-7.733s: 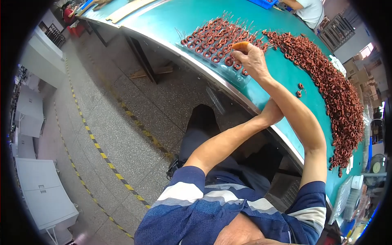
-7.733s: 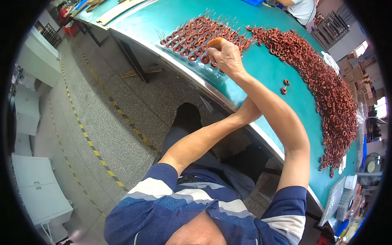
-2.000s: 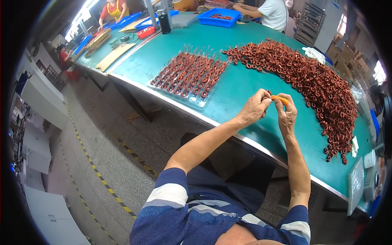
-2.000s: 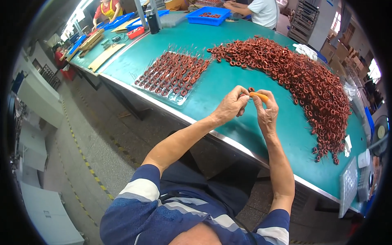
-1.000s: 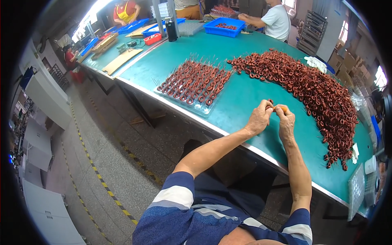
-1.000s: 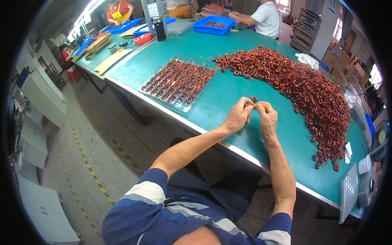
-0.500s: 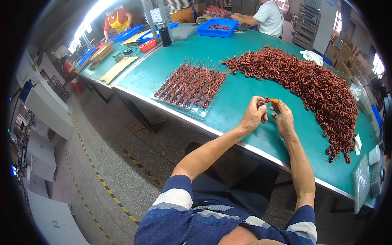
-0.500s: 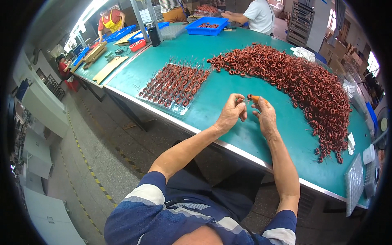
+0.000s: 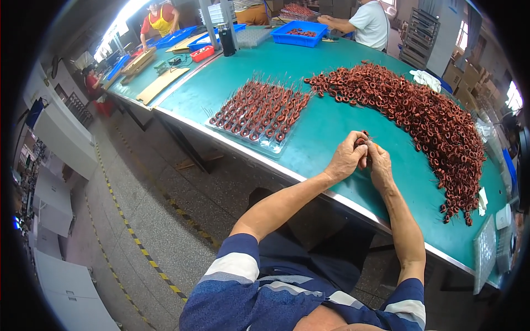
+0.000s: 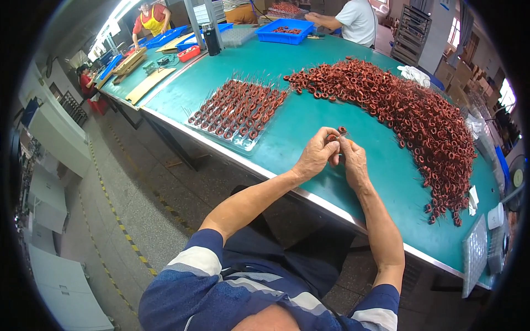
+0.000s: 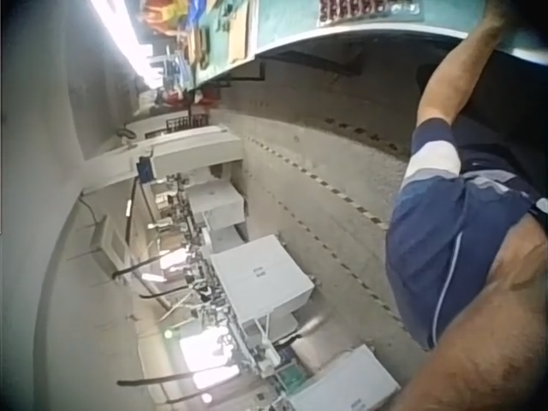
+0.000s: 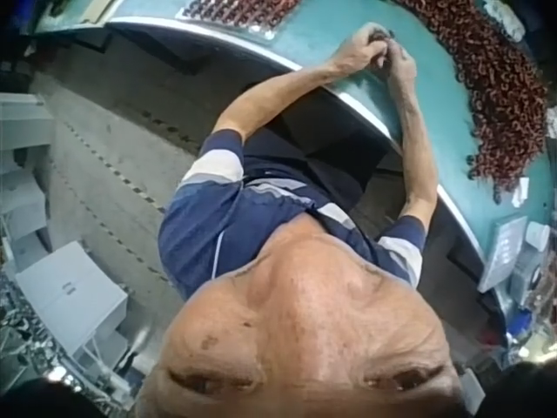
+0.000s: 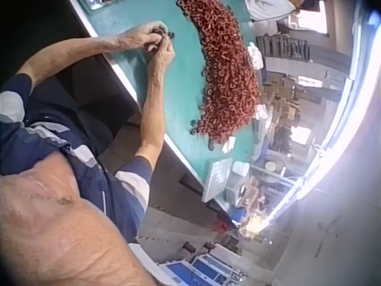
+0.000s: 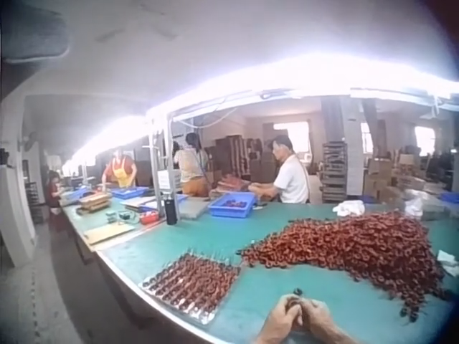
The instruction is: Assembling and inspecting small copper wire coils by preparing leads and placing them into a transparent tray.
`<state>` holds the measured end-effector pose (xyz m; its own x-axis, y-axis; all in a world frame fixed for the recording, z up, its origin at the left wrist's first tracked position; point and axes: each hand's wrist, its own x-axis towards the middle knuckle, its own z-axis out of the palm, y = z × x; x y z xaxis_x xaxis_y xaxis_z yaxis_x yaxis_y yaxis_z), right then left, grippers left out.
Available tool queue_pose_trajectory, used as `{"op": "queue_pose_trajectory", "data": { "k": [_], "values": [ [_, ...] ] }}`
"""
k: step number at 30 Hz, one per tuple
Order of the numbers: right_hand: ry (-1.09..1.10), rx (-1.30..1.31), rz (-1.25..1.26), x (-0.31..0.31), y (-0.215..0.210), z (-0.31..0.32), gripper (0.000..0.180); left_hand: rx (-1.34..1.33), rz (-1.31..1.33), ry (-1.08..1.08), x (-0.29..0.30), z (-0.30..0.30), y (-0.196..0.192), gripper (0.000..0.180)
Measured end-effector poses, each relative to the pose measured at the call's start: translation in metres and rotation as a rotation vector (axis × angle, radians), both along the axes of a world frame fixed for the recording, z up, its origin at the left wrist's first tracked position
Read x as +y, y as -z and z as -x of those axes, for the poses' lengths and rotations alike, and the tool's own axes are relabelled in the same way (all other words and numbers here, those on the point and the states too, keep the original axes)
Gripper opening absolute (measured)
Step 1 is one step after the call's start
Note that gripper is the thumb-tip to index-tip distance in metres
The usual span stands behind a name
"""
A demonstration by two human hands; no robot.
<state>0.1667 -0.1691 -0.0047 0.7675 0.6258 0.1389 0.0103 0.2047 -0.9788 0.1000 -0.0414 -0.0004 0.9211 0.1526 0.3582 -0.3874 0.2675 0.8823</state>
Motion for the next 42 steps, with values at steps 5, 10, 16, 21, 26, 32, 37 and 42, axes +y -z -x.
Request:
{"op": "queue_pose_trajectory", "data": {
  "k": [5,10,16,21,26,32,37,42],
  "values": [
    [0.128,-0.058,-0.040,0.001,-0.006,0.006,0.032,0.036,-0.193,-0.062,0.000,0.003,-0.004,0.015],
    [0.540,-0.652,0.260,0.000,-0.015,0.016,0.022,0.026,-0.255,-0.163,0.000,0.005,-0.003,0.015],
    [0.533,-0.657,0.206,-0.002,-0.028,0.022,0.020,-0.024,-0.313,-0.209,-0.002,0.004,-0.011,0.015],
    [0.271,-0.081,-0.003,-0.008,-0.011,-0.004,0.027,-0.016,-0.204,-0.140,-0.003,0.001,-0.003,0.018],
    [0.492,-0.394,0.108,0.006,-0.013,0.010,0.031,0.172,0.023,0.108,0.011,0.008,0.001,0.034],
    [0.197,-0.339,0.227,-0.004,-0.007,0.003,0.028,0.308,0.008,0.171,0.025,0.006,0.000,0.046],
    [0.144,-0.158,0.217,-0.004,-0.005,0.001,0.027,0.237,-0.181,0.058,0.027,0.009,0.009,0.036],
    [0.043,0.005,0.165,-0.005,-0.006,-0.001,0.023,0.137,-0.325,-0.034,0.027,0.018,0.002,0.021]
  ]
}}
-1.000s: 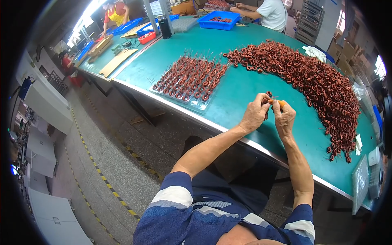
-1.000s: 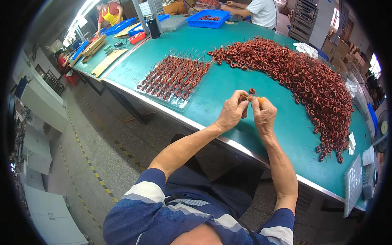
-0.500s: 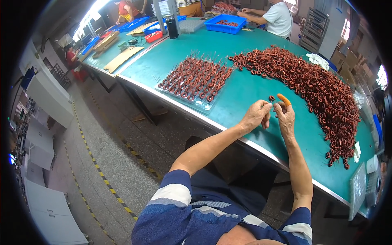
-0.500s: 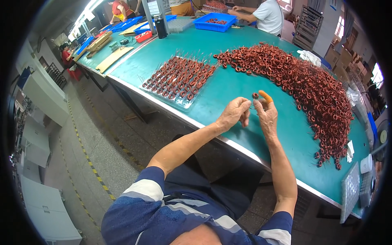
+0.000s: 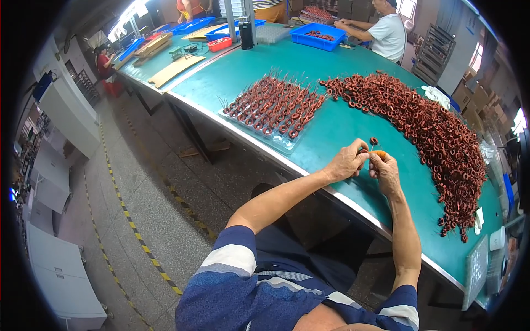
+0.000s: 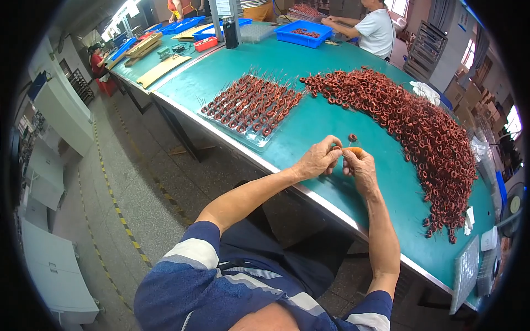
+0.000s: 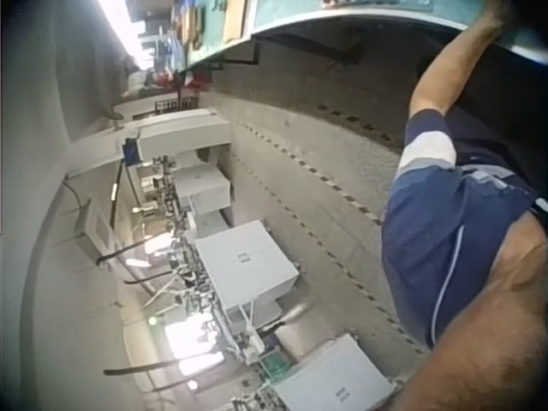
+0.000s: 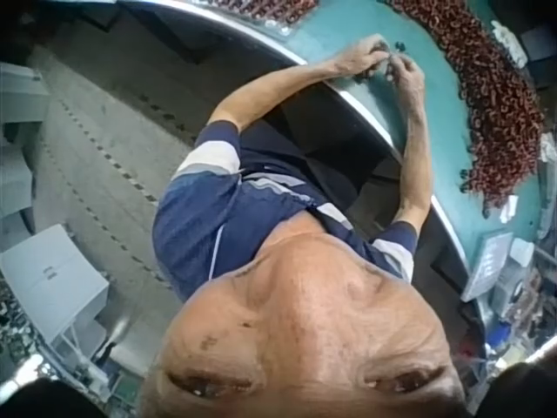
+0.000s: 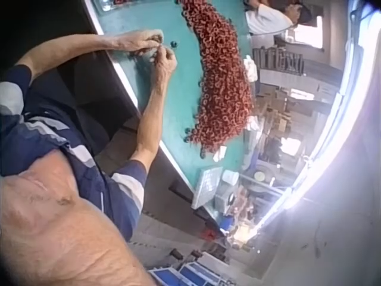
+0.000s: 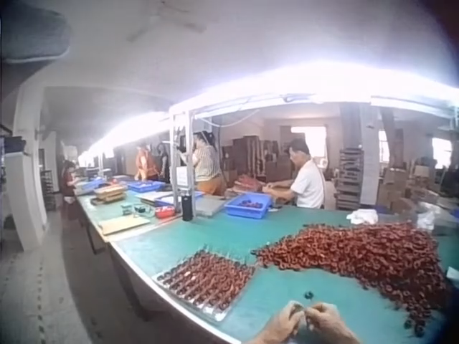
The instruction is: Assembling and inspecting small copper wire coils by preparing leads and placing them into a transparent tray.
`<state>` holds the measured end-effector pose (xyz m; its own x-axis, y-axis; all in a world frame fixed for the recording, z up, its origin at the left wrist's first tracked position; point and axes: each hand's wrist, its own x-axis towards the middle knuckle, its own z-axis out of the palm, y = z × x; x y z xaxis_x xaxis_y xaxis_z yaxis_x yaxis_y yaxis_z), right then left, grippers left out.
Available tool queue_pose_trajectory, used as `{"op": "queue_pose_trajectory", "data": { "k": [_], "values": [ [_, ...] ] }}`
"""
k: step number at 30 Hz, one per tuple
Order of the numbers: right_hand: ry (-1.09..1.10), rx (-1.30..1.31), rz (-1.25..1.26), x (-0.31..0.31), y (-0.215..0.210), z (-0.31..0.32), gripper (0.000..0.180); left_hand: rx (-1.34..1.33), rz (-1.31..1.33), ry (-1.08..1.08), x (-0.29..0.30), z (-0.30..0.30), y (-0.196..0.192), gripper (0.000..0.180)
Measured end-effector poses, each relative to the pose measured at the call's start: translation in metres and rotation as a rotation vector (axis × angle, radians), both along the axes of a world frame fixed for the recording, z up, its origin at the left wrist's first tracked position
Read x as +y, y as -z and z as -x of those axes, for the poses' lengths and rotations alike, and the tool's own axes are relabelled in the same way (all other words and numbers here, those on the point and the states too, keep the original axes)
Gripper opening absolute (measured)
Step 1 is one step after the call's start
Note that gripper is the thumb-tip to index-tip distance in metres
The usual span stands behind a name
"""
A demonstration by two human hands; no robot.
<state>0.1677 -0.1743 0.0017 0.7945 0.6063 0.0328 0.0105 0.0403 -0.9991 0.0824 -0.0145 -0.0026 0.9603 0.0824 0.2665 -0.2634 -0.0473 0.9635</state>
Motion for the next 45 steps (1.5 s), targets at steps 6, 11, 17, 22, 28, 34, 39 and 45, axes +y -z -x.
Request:
{"op": "queue_pose_trajectory", "data": {
  "k": [6,11,17,22,28,34,39,45],
  "values": [
    [-0.064,-0.103,0.001,-0.003,0.000,-0.003,0.022,-0.239,-0.316,-0.160,-0.003,0.003,0.000,0.019],
    [-0.064,-0.068,0.009,0.001,-0.005,0.004,0.024,0.033,0.151,0.214,0.007,0.002,-0.001,0.018],
    [0.187,-0.063,0.014,-0.003,-0.001,-0.004,0.042,-0.016,0.170,0.049,0.011,-0.001,-0.009,0.016],
    [0.045,0.035,-0.043,0.001,-0.001,0.001,0.043,-0.097,-0.057,-0.083,0.007,-0.004,-0.009,0.016],
    [0.033,0.192,-0.111,-0.004,-0.002,-0.005,0.031,-0.289,-0.479,-0.143,0.003,-0.005,-0.010,0.019],
    [-0.029,0.287,-0.180,-0.006,-0.002,-0.007,0.025,-0.165,-0.652,-0.030,0.010,-0.002,-0.024,0.025],
    [-0.122,0.274,-0.207,-0.009,-0.003,-0.007,0.022,-0.100,-0.663,0.161,0.022,0.005,-0.039,0.029],
    [-0.201,0.242,-0.212,-0.011,-0.007,-0.003,0.021,-0.075,-0.750,0.245,0.022,0.011,-0.055,0.029]
  ]
}}
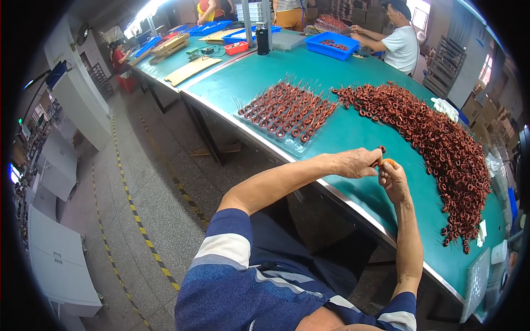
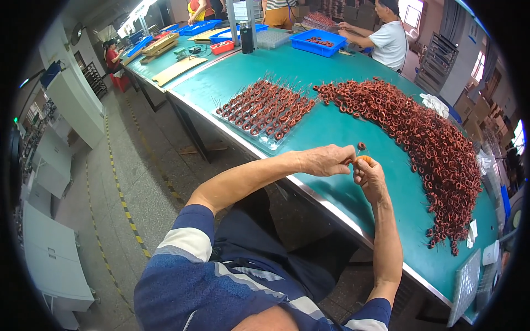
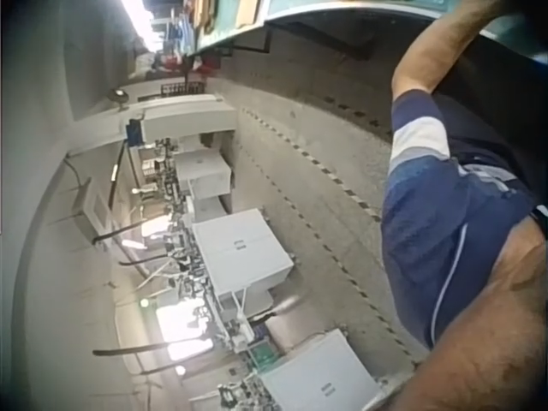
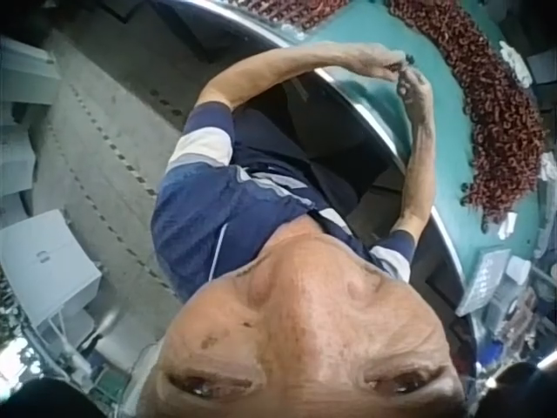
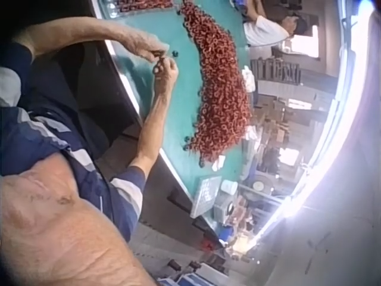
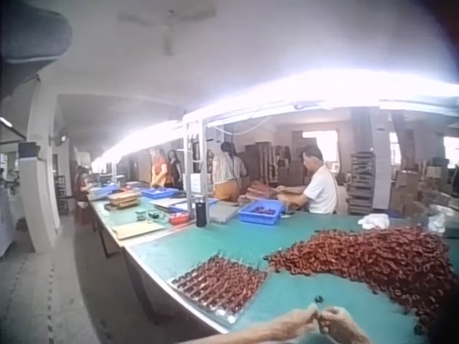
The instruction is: Assembling and inspecting small copper wire coils by preparing leads and placing them into a transparent tray.
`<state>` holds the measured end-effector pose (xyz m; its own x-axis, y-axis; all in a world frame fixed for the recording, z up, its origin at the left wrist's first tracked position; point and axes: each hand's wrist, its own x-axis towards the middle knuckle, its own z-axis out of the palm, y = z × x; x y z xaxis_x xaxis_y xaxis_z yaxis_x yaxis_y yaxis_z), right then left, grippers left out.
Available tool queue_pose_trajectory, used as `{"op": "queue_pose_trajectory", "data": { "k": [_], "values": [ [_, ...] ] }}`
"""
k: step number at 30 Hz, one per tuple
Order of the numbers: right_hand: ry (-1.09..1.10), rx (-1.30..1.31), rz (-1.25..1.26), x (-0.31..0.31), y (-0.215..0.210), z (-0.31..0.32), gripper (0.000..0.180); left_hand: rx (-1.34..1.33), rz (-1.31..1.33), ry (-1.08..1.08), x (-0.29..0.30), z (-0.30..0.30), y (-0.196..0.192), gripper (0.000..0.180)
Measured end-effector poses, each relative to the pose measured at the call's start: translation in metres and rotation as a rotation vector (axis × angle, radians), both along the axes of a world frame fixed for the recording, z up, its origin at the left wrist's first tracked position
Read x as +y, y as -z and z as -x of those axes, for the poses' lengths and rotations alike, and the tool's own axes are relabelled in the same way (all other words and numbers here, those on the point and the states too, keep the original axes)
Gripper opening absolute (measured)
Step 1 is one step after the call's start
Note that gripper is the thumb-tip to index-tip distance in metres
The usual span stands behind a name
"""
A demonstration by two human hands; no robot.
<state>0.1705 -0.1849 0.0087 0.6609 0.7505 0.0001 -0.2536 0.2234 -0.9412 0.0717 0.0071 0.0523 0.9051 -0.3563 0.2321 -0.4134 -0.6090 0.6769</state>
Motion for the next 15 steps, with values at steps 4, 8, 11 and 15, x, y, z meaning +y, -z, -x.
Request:
{"op": "queue_pose_trajectory", "data": {
  "k": [4,8,11,15],
  "values": [
    [0.007,-0.011,0.033,-0.001,-0.001,0.000,0.022,0.039,0.012,0.020,0.001,0.001,-0.002,0.028],
    [0.008,-0.023,0.150,0.000,0.000,0.000,0.022,-0.141,-0.201,0.065,0.002,-0.002,0.006,0.030],
    [0.015,-0.028,0.226,0.000,-0.001,-0.001,0.023,-0.196,-0.345,0.069,0.001,0.001,0.008,0.034],
    [-0.041,-0.053,0.277,0.003,-0.001,0.000,0.024,-0.270,-0.450,0.090,0.001,0.004,0.012,0.042]
  ]
}}
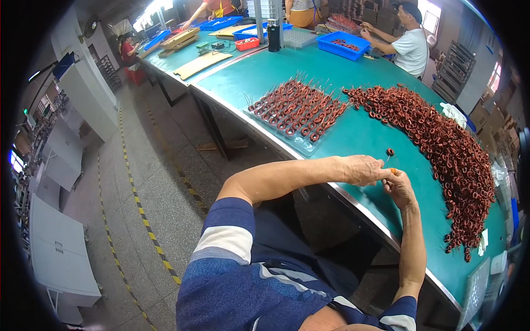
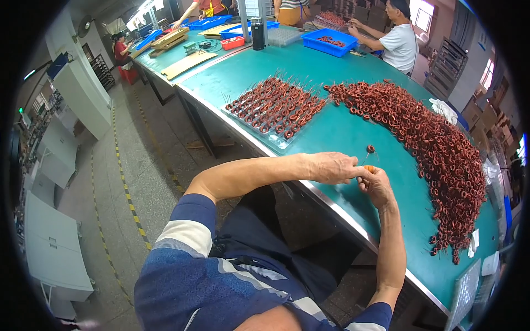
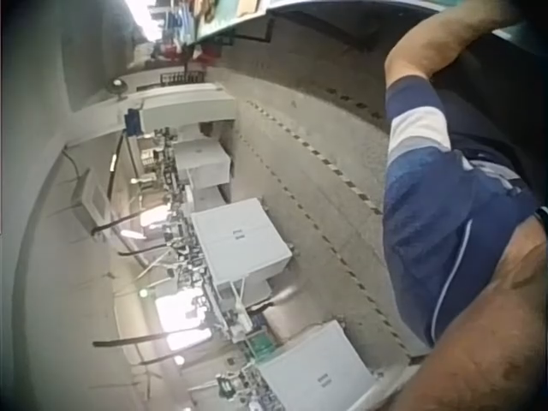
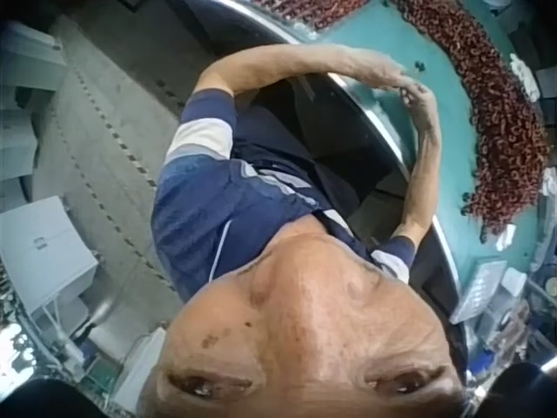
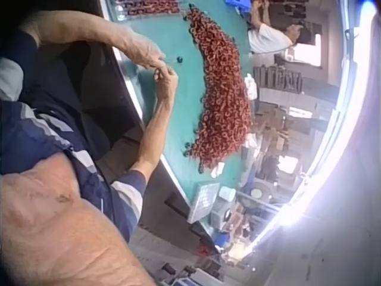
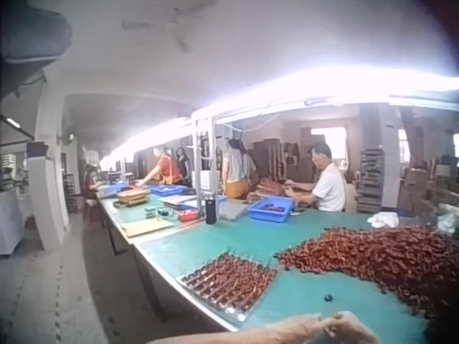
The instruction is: Assembling and inspecting small copper wire coils by preparing leads and placing them into a transparent tray.
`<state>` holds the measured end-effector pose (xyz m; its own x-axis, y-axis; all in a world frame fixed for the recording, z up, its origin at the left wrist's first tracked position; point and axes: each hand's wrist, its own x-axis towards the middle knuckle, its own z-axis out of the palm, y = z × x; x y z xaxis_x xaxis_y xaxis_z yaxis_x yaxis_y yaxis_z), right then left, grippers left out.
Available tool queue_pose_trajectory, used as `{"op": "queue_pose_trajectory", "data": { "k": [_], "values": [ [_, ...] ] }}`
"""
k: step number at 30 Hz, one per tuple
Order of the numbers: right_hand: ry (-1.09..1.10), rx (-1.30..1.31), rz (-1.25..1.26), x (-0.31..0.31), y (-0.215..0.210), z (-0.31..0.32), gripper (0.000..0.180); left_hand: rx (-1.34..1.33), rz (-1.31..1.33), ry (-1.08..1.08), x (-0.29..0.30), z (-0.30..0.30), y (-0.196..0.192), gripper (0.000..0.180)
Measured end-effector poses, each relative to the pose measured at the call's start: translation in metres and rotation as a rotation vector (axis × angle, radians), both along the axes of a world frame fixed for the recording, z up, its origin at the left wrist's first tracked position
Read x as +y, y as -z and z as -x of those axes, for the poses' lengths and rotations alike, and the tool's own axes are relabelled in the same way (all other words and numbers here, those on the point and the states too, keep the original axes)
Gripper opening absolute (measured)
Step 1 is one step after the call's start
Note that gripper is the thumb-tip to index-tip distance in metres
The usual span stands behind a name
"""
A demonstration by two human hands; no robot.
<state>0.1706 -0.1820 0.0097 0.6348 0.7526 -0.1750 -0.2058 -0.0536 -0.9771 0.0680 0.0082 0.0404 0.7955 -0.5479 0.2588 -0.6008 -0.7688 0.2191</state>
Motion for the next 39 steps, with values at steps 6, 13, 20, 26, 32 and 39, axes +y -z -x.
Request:
{"op": "queue_pose_trajectory", "data": {
  "k": [6,13,20,26,32,39],
  "values": [
    [-0.008,-0.009,0.088,0.006,0.003,0.011,0.019,-0.073,-0.165,0.030,0.002,0.010,0.003,0.027],
    [0.167,-0.309,0.260,-0.002,-0.011,0.020,0.026,-0.246,-0.070,-0.110,-0.009,-0.005,0.040,0.014],
    [0.197,-0.435,0.271,0.013,-0.003,0.010,0.028,-0.479,-0.203,-0.126,-0.001,-0.009,0.043,0.010],
    [0.221,-0.194,0.239,0.006,0.003,0.003,0.018,-0.527,-0.284,-0.088,-0.008,-0.021,0.046,0.010],
    [0.303,-0.188,0.173,0.012,0.003,0.013,0.017,-0.346,0.080,-0.253,-0.012,-0.018,0.055,0.015],
    [0.264,-0.049,-0.092,0.007,-0.004,0.010,0.017,0.408,1.430,-0.042,-0.017,-0.015,0.054,0.021]
  ]
}}
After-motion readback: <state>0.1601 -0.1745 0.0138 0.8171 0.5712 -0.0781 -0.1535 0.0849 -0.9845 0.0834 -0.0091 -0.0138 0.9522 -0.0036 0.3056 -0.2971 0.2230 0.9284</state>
